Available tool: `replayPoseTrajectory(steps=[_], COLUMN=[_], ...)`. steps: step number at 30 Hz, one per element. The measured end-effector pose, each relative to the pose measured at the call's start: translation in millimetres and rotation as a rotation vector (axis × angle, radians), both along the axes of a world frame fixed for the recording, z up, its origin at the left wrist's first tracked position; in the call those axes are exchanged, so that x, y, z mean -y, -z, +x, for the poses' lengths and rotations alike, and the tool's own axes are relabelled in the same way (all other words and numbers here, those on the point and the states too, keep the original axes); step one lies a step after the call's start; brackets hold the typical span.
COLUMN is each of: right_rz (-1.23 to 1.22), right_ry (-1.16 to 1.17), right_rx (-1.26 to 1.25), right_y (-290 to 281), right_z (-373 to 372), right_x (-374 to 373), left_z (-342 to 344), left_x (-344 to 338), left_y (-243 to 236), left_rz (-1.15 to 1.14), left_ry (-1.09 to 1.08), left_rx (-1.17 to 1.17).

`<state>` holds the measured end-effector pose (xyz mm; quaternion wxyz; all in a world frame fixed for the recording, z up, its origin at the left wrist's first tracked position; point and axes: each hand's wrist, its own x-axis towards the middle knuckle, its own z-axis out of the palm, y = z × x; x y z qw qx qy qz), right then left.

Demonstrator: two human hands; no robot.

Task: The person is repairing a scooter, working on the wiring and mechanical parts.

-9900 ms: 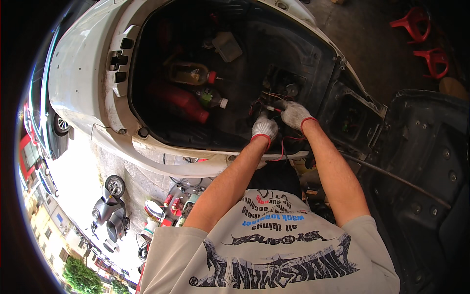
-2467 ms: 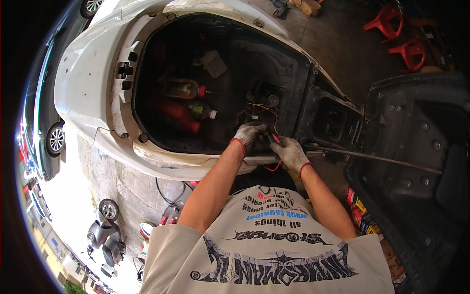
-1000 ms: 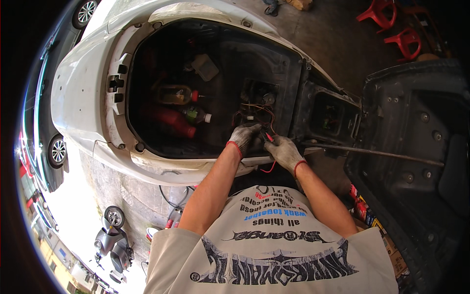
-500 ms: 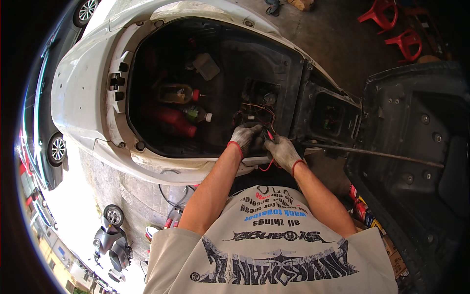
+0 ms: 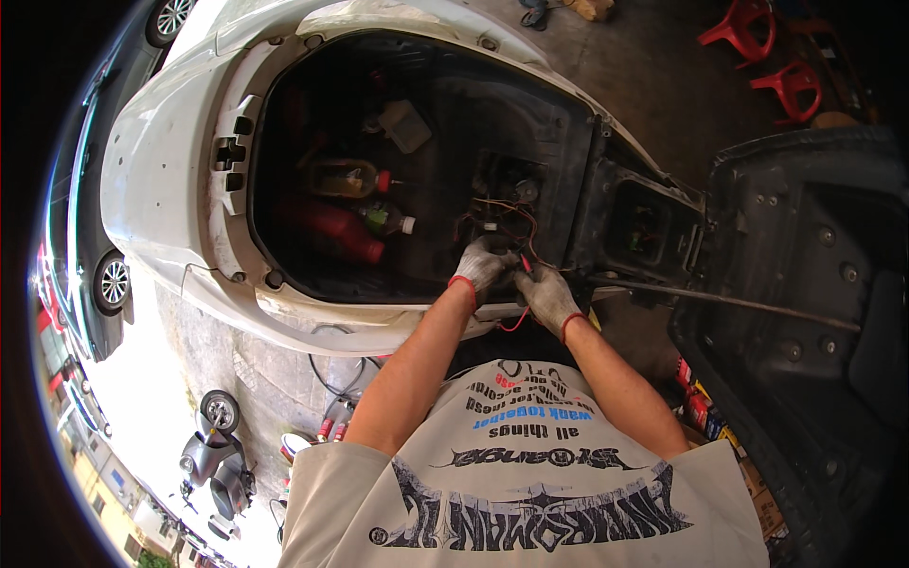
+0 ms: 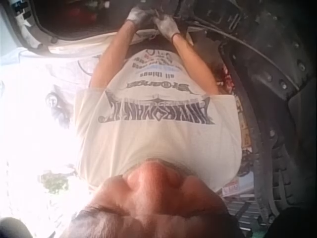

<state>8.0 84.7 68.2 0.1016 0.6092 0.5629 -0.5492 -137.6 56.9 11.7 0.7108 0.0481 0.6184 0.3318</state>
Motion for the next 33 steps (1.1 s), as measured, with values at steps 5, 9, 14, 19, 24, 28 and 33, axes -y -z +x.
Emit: replayPoseTrajectory(steps=[5,9,14,19,24,28,33], right_rz=[0.182,0.204,0.228,0.250,0.276,0.269,0.284], right_ry=[0.011,0.054,-0.146,-0.474,-0.615,-0.634,-0.592], right_rx=[0.085,0.111,0.075,0.106,0.107,0.135,0.061], right_y=[15,17,50,87,124,118,110], right_z=[9,4,-13,-23,-23,-29,-31], right_x=[-7,-41,-72,-85,-80,-76,-75], left_z=[0,1,3,3,6,1,2], left_x=[0,-4,6,5,3,3,4], left_y=[4,3,32,31,32,23,21], left_rz=[0.033,0.018,0.024,0.012,0.052,0.026,-0.019], left_ry=[0.043,0.143,0.153,0.119,0.118,0.124,0.054], left_rx=[-0.061,-0.138,-0.247,-0.201,-0.249,-0.257,-0.194])
